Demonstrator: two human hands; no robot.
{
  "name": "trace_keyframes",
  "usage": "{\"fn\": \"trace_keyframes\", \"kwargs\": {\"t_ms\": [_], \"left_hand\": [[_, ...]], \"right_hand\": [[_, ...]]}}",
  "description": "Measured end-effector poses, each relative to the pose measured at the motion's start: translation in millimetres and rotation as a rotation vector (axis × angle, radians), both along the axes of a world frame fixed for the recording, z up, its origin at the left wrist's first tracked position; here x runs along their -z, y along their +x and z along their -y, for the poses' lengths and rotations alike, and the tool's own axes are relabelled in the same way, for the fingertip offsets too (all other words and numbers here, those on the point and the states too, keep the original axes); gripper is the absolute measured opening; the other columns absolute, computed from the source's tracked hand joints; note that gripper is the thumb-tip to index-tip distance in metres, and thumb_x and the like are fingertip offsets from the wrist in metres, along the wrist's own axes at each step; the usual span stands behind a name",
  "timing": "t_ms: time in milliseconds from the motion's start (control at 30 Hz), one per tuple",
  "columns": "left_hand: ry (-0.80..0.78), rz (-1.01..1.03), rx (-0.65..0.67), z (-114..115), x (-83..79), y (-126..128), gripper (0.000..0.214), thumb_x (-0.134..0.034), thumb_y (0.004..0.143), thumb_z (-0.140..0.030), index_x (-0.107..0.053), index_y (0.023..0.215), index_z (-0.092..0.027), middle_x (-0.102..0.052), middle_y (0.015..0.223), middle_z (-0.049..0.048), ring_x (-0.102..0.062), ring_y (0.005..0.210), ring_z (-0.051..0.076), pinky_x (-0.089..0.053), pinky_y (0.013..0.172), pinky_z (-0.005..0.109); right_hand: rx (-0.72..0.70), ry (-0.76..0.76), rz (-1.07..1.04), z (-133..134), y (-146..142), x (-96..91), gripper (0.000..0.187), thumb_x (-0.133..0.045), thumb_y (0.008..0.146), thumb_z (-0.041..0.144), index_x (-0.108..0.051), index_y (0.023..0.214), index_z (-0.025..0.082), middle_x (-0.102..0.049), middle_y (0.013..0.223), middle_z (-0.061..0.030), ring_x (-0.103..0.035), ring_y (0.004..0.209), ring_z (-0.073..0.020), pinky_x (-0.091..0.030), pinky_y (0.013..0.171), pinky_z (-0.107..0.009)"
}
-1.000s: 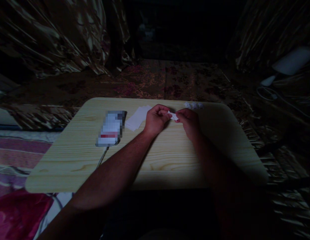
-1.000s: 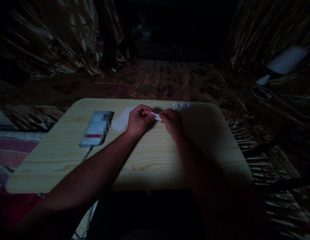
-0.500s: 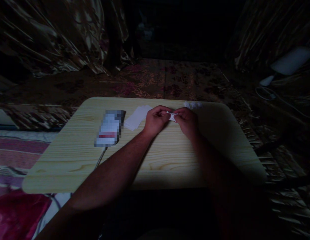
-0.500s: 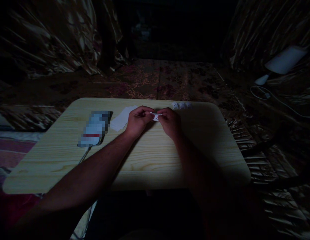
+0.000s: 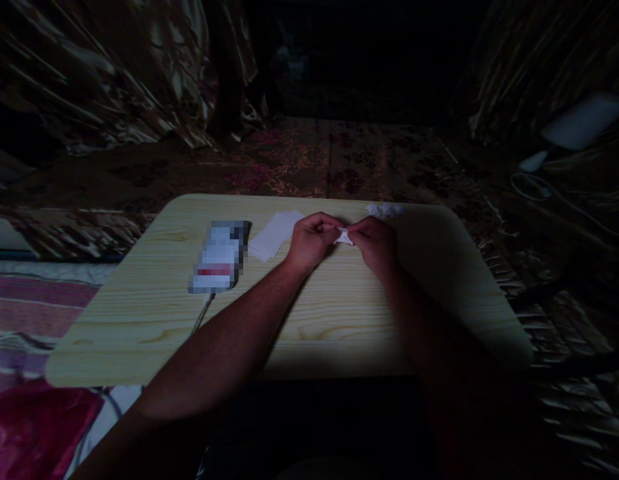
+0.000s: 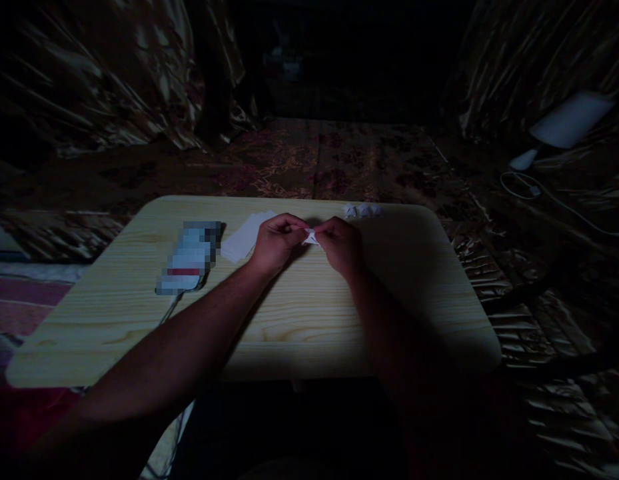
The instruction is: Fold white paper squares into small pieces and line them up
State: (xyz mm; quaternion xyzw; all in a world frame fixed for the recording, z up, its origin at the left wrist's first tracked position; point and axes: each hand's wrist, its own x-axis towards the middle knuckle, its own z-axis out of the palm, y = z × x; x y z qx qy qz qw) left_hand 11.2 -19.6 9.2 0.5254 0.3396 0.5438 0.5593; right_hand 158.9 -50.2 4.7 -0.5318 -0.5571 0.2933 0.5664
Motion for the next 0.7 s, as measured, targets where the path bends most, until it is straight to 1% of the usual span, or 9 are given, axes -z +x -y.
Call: {"fn": "trace_keyframes", "kwargs": {"t_ms": [167,300,367,500,567,600,700], "left_hand": [[-0.035,0.029,0.038,-1.4,0.3,-0.8,0.013,-0.077,0.062,-0.02,-0.07,0.072,-0.017,-0.067,0.061,-0.0003,-0.057,0.052,0.011,-0.044,0.053,0.024],[-0.063,0.037,0.058,-1.9,-0.4,-1.9,0.013,-0.077,0.065,-0.024,-0.069,0.071,-0.016,-0.067,0.06,0.0006,-0.057,0.052,0.012,-0.045,0.052,0.025],[-0.068,0.041,0.065,-2.0,-0.1,-1.8,0.016,-0.079,0.063,-0.025,-0.068,0.07,-0.016,-0.067,0.061,0.0008,-0.057,0.051,0.011,-0.044,0.052,0.025],[-0.076,0.03,0.049,-2.5,2.0,-1.0,0.02,-0.081,0.059,-0.022,-0.067,0.071,-0.016,-0.066,0.061,-0.0004,-0.056,0.05,0.011,-0.043,0.051,0.024],[-0.073,0.013,0.035,-2.5,2.7,-1.0,0.021,-0.082,0.059,-0.022,-0.067,0.072,-0.016,-0.066,0.06,-0.0006,-0.056,0.05,0.011,-0.042,0.05,0.024],[-0.068,0.006,0.026,-2.4,2.6,-1.1,0.021,-0.082,0.058,-0.022,-0.067,0.073,-0.016,-0.066,0.061,-0.0006,-0.055,0.05,0.01,-0.042,0.049,0.023],[-0.041,-0.01,0.001,-1.2,1.1,-1.4,0.022,-0.082,0.059,-0.022,-0.067,0.074,-0.016,-0.066,0.062,-0.0011,-0.054,0.051,0.009,-0.04,0.049,0.022]], "right_hand": [[-0.001,-0.017,-0.002,1.1,0.5,-1.1,0.005,-0.067,0.072,0.027,-0.069,0.074,0.023,-0.071,0.07,0.0019,-0.065,0.068,-0.0167,-0.05,0.064,-0.028],[0.008,-0.035,-0.003,1.7,-1.3,-1.9,0.007,-0.067,0.071,0.028,-0.069,0.074,0.022,-0.072,0.071,0.0024,-0.066,0.069,-0.0164,-0.051,0.066,-0.028],[0.005,-0.041,0.012,1.7,-1.7,-1.8,0.008,-0.066,0.072,0.029,-0.069,0.075,0.022,-0.072,0.072,0.0023,-0.067,0.07,-0.0168,-0.051,0.067,-0.028],[-0.009,-0.037,0.029,2.4,-1.0,-3.3,0.009,-0.066,0.072,0.03,-0.069,0.077,0.023,-0.072,0.073,0.0005,-0.067,0.07,-0.0179,-0.052,0.066,-0.029],[-0.036,-0.04,0.004,3.2,-0.4,-5.5,0.011,-0.066,0.073,0.029,-0.069,0.081,0.022,-0.072,0.073,0.0001,-0.067,0.07,-0.0179,-0.053,0.066,-0.03],[-0.052,-0.05,-0.013,3.5,-0.3,-6.8,0.015,-0.066,0.073,0.029,-0.069,0.086,0.022,-0.071,0.074,0.0004,-0.068,0.07,-0.0179,-0.054,0.066,-0.03],[-0.079,-0.096,-0.081,2.7,-0.4,-9.1,0.035,-0.067,0.071,0.029,-0.066,0.105,0.022,-0.071,0.074,0.0017,-0.068,0.071,-0.018,-0.056,0.067,-0.031]]}}
